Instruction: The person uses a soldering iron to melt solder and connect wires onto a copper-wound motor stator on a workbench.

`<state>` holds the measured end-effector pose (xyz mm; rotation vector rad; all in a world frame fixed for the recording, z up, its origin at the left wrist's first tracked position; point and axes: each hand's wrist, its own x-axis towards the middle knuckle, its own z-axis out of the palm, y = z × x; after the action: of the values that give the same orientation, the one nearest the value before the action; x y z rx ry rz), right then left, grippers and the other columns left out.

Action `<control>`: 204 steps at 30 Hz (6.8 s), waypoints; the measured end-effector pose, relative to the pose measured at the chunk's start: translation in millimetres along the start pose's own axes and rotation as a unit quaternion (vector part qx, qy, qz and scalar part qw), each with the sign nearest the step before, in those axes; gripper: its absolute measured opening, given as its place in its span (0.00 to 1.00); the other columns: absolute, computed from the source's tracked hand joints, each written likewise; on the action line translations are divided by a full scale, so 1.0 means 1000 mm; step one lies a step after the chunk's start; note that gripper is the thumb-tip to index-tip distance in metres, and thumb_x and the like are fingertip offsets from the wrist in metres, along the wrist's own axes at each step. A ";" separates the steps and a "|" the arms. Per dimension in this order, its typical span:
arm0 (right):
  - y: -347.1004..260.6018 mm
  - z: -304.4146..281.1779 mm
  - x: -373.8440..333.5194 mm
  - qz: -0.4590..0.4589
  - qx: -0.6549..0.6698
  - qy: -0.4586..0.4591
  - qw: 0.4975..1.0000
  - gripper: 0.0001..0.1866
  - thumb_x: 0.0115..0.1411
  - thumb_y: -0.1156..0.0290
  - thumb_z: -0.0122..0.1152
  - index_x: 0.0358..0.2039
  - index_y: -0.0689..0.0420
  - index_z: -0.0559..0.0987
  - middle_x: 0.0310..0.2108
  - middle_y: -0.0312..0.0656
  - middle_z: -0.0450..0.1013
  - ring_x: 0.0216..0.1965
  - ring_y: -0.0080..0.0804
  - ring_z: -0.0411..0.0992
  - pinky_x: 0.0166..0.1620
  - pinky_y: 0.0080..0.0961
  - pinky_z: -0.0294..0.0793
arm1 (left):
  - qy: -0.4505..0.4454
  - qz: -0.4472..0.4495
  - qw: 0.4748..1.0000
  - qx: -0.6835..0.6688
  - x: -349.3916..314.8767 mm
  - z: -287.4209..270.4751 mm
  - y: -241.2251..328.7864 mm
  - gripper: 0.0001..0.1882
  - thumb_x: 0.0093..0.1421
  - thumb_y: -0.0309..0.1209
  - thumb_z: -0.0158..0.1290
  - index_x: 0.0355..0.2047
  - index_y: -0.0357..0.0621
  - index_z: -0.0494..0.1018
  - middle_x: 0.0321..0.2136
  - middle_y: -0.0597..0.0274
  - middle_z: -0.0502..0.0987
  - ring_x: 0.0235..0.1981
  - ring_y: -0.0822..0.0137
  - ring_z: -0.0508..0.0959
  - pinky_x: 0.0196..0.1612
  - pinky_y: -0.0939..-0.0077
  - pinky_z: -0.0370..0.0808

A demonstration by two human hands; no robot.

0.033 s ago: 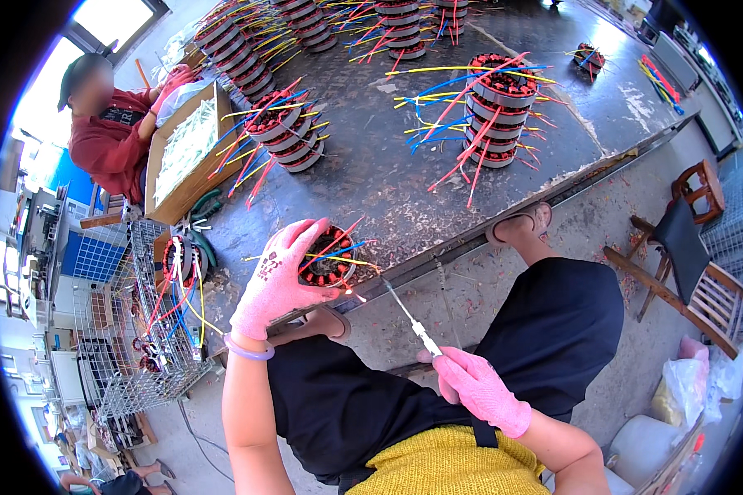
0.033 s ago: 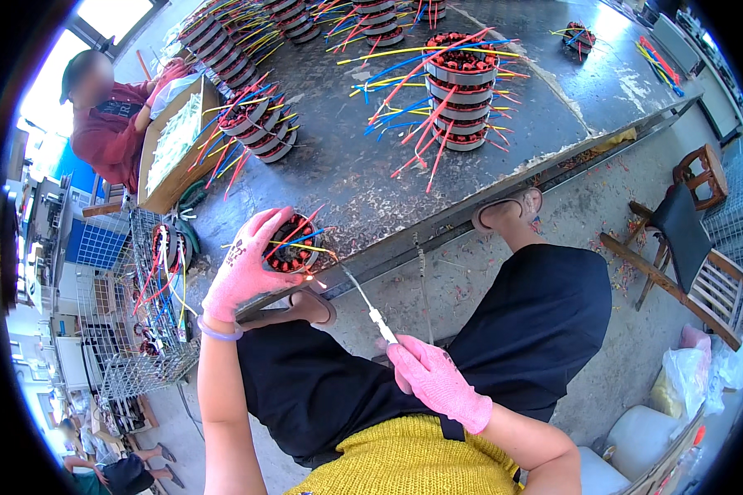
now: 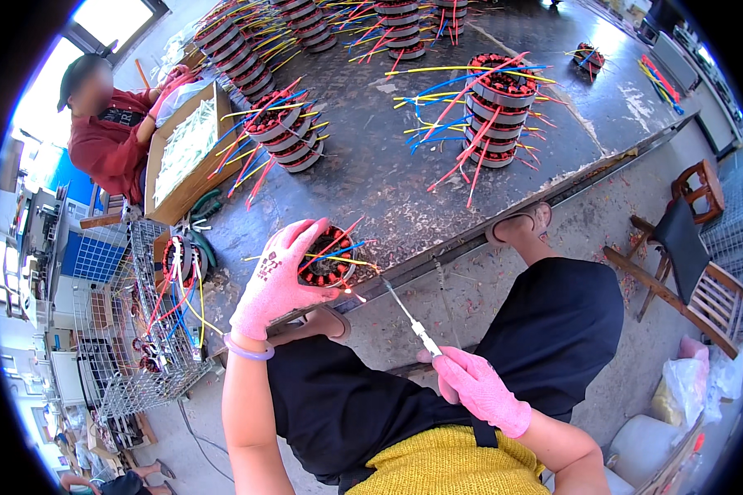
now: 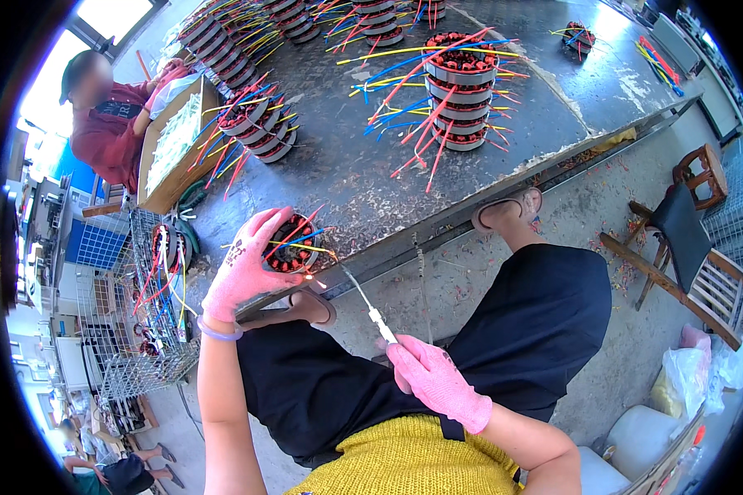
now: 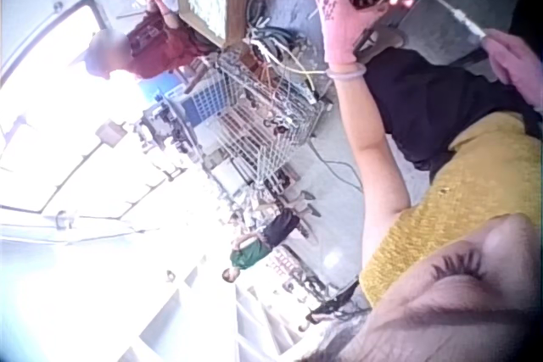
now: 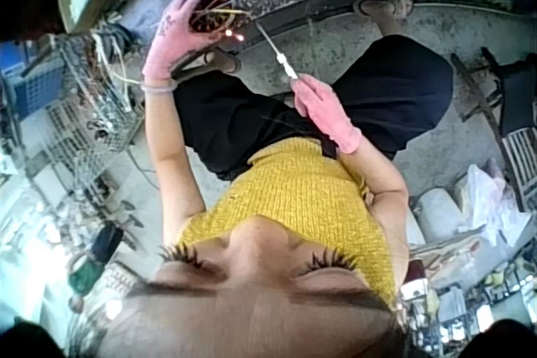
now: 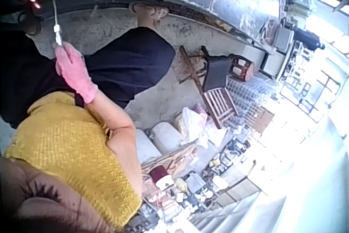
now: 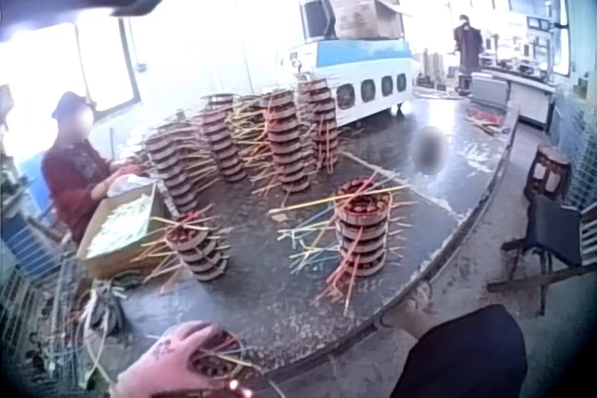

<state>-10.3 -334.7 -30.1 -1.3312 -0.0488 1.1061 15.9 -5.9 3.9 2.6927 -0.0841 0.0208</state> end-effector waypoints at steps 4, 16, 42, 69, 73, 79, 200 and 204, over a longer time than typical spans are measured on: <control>0.001 0.000 0.001 -0.010 0.006 -0.002 1.000 0.21 0.73 0.60 0.45 0.55 0.63 0.74 0.20 0.29 0.64 0.22 0.14 0.60 0.27 0.16 0.59 | -0.003 0.000 1.000 -0.002 0.001 0.000 0.000 0.52 0.37 0.39 0.73 0.64 0.43 0.64 0.60 0.47 0.66 0.62 0.46 0.66 0.65 0.58 0.63; -0.003 0.002 0.001 -0.006 0.006 -0.003 1.000 0.20 0.73 0.61 0.46 0.55 0.63 0.74 0.20 0.29 0.63 0.21 0.14 0.59 0.26 0.16 0.59 | -0.006 0.013 1.000 -0.001 0.000 -0.002 0.001 0.50 0.37 0.38 0.73 0.63 0.43 0.65 0.59 0.49 0.67 0.60 0.47 0.66 0.64 0.58 0.63; -0.007 0.001 -0.001 -0.006 0.006 0.006 1.000 0.21 0.72 0.60 0.46 0.54 0.64 0.73 0.21 0.30 0.64 0.21 0.14 0.59 0.26 0.16 0.58 | 0.003 -0.007 1.000 0.002 -0.001 -0.001 0.005 0.53 0.33 0.37 0.75 0.62 0.43 0.66 0.57 0.50 0.68 0.59 0.47 0.68 0.63 0.59 0.65; -0.005 0.000 0.001 -0.015 0.008 0.002 1.000 0.21 0.72 0.60 0.45 0.55 0.63 0.73 0.19 0.30 0.64 0.21 0.14 0.59 0.25 0.17 0.59 | 0.005 -0.010 1.000 -0.005 0.000 0.000 0.007 0.53 0.31 0.35 0.75 0.62 0.42 0.66 0.55 0.50 0.69 0.58 0.48 0.69 0.62 0.59 0.66; -0.005 0.000 0.001 -0.018 -0.004 0.003 1.000 0.21 0.73 0.60 0.45 0.55 0.63 0.73 0.19 0.30 0.64 0.21 0.14 0.59 0.25 0.17 0.59 | 0.007 -0.008 1.000 -0.004 0.000 0.000 0.006 0.53 0.31 0.35 0.75 0.62 0.42 0.66 0.55 0.50 0.69 0.57 0.47 0.69 0.62 0.59 0.66; -0.007 0.000 0.001 -0.009 -0.003 -0.003 1.000 0.21 0.73 0.60 0.45 0.55 0.63 0.74 0.19 0.30 0.64 0.21 0.15 0.59 0.25 0.17 0.59 | 0.007 -0.008 1.000 -0.004 -0.001 0.000 0.005 0.53 0.31 0.35 0.75 0.62 0.43 0.66 0.55 0.50 0.69 0.57 0.48 0.69 0.62 0.59 0.66; -0.007 -0.001 0.000 -0.011 0.023 0.006 1.000 0.21 0.72 0.61 0.46 0.57 0.63 0.73 0.21 0.29 0.64 0.22 0.13 0.60 0.26 0.16 0.59 | 0.022 0.034 0.998 0.044 -0.001 0.003 0.001 0.50 0.29 0.37 0.74 0.58 0.49 0.70 0.56 0.54 0.69 0.63 0.43 0.62 0.69 0.50 0.55; -0.009 -0.001 -0.001 -0.011 0.010 0.009 1.000 0.21 0.72 0.62 0.46 0.56 0.63 0.73 0.20 0.29 0.64 0.21 0.13 0.59 0.26 0.16 0.58 | 0.023 0.043 0.998 0.035 -0.001 0.002 0.002 0.48 0.31 0.37 0.74 0.58 0.49 0.70 0.55 0.53 0.69 0.62 0.46 0.64 0.69 0.50 0.54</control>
<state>-4.9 -334.4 -23.2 -1.3202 -0.0383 1.0741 15.2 -8.3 2.6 2.7554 -0.1890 0.1137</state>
